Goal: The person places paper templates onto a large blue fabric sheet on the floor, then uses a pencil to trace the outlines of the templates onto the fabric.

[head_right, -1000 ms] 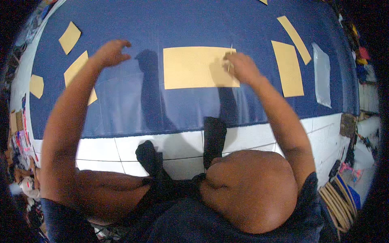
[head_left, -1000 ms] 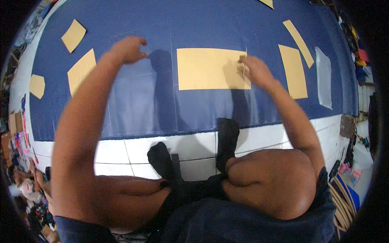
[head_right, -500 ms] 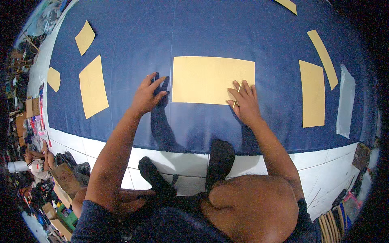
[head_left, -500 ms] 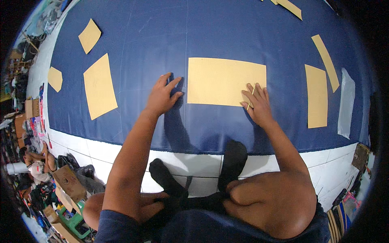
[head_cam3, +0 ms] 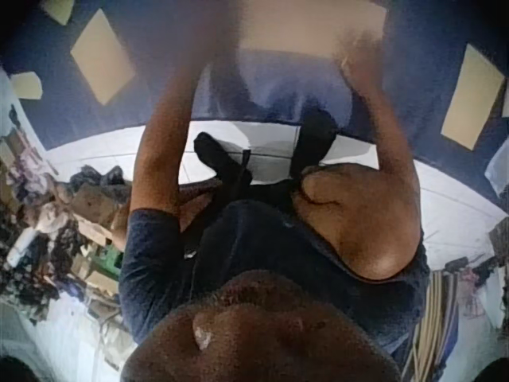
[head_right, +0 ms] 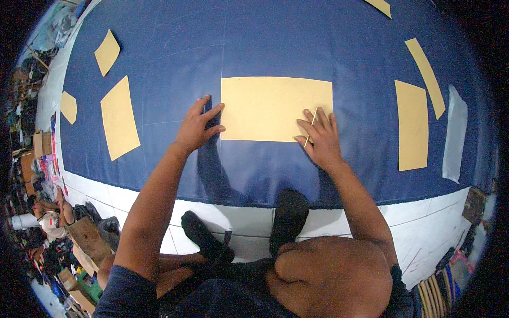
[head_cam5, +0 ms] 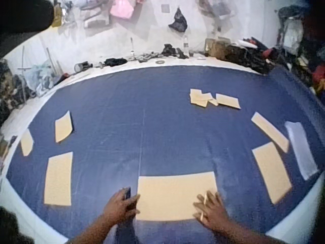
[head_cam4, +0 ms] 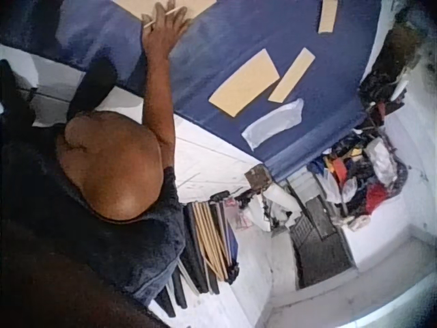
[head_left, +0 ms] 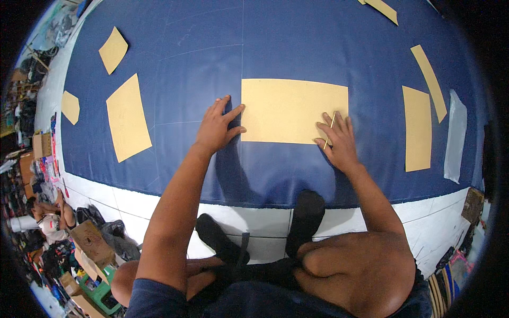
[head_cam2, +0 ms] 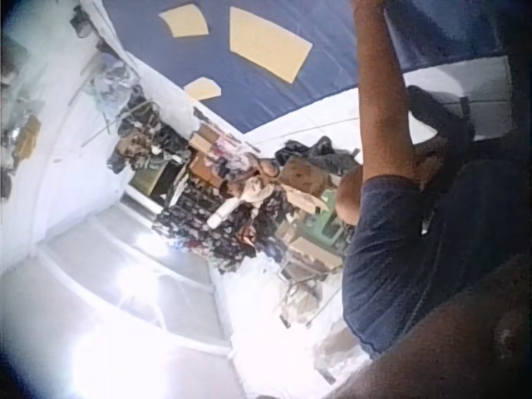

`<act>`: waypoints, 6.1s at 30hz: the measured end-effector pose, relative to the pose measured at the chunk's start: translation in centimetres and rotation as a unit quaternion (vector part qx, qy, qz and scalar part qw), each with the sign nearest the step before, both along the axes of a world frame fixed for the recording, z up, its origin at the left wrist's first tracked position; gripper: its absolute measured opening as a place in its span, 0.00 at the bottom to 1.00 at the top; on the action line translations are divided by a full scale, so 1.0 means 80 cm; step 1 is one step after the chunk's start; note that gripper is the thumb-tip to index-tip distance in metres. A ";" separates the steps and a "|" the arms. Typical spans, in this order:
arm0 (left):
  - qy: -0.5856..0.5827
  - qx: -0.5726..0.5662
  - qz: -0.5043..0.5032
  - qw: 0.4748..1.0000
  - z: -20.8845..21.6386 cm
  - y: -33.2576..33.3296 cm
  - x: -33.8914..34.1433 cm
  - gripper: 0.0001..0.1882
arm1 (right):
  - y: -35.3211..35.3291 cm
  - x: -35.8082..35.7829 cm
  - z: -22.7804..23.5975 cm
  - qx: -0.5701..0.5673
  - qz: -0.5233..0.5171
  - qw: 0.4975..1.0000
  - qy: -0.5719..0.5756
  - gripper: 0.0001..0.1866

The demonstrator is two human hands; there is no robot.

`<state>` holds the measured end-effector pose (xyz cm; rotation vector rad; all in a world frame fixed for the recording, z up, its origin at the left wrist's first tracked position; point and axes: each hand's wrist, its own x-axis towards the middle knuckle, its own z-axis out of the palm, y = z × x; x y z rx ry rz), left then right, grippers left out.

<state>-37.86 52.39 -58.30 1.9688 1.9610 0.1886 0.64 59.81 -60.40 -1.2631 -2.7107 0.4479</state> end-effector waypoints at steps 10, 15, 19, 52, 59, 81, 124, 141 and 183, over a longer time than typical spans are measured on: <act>-0.016 -0.018 0.028 0.999 0.001 -0.006 -0.006 0.37 | 0.054 0.108 0.003 0.059 -0.149 0.983 0.087 0.26; -0.022 -0.009 0.011 1.000 0.001 -0.002 0.000 0.37 | 0.028 0.099 0.000 0.029 -0.148 0.987 0.049 0.30; 0.000 -0.012 0.008 1.000 0.008 -0.001 0.004 0.37 | 0.026 0.097 -0.005 0.036 -0.162 0.985 0.056 0.30; -0.014 0.016 0.003 1.000 0.000 0.002 -0.003 0.36 | 0.032 0.098 -0.012 0.026 -0.151 0.985 0.075 0.30; 0.080 0.032 -0.056 0.995 0.028 0.024 0.013 0.39 | 0.032 0.096 -0.001 0.003 -0.162 0.986 0.050 0.30; -0.025 -0.114 -0.140 0.983 0.029 0.056 0.010 0.42 | 0.029 0.105 -0.009 -0.008 -0.173 0.981 0.087 0.30; 0.033 -0.074 -0.180 0.980 0.013 0.075 0.032 0.45 | 0.035 0.096 0.001 -0.002 -0.170 0.983 0.063 0.30; 0.029 -0.081 0.023 0.996 0.029 0.072 0.117 0.54 | 0.111 0.003 0.057 -0.087 -0.270 0.902 0.326 0.17; 0.076 -0.190 0.008 0.979 0.044 0.098 0.137 0.60 | 0.159 -0.049 0.032 -0.119 -0.235 0.954 0.146 0.13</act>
